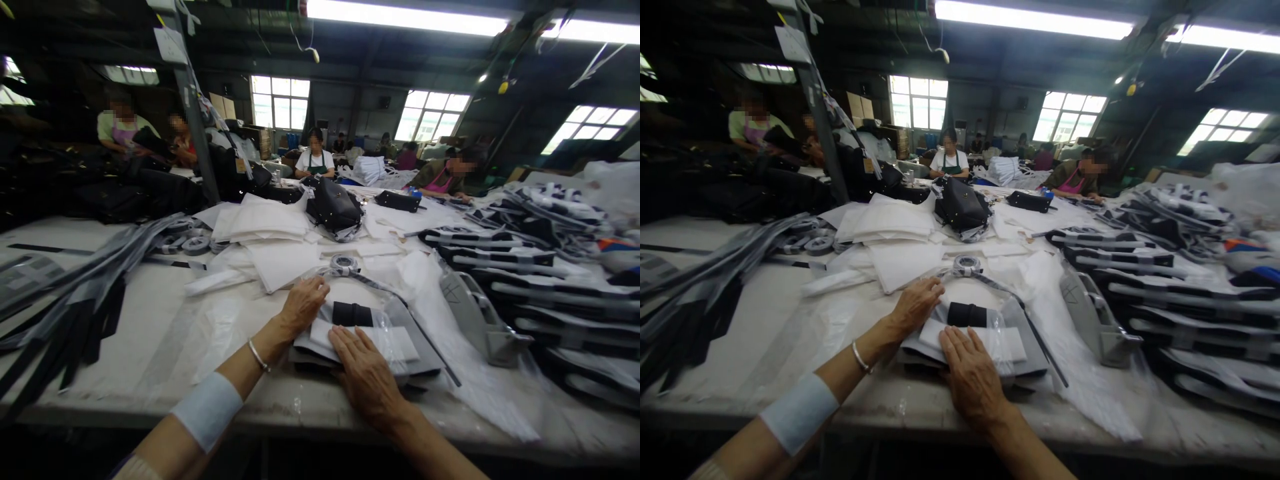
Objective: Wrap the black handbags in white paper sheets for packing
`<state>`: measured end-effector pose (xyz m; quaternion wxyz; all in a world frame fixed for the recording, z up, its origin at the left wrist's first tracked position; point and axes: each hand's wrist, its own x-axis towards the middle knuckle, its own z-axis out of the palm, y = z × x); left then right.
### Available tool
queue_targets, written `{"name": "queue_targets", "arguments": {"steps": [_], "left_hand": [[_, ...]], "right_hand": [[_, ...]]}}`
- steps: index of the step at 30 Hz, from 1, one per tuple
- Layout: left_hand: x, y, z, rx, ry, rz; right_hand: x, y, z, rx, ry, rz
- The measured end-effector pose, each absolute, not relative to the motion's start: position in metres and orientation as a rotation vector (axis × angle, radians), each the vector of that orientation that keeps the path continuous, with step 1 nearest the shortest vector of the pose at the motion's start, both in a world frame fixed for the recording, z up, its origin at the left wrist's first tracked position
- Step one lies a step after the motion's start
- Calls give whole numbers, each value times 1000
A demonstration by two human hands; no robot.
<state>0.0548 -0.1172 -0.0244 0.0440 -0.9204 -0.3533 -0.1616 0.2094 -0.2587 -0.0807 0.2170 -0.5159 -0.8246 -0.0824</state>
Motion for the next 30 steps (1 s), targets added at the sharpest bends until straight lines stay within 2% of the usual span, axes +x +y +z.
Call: {"name": "queue_targets", "arguments": {"steps": [3,6,10,15,21,25,30], "left_hand": [[35,-149,-22,-2911,-786,-501],[9,-187,-44,-2927,-614,-469],[-4,-213,-77,-2564,-515,-488],[10,-208,-88,-2375,-502,-472],[5,-194,-78,-2400,-445,-573],[-16,-184,-73,-2407,-426,-740],[-36,-181,-91,-2336,-536,-802]], "right_hand": [[208,-258,-83,-1427,-2263,-265],[208,-258,-88,-1396,-2239,-314],[208,-256,-92,-1370,-2239,-390],[207,-255,-87,-1418,-2301,-365],[190,-257,-79,-1544,-2197,-289],[174,-245,-77,-1474,-2179,-438],[167,-224,-76,-1309,-2256,-598]]}}
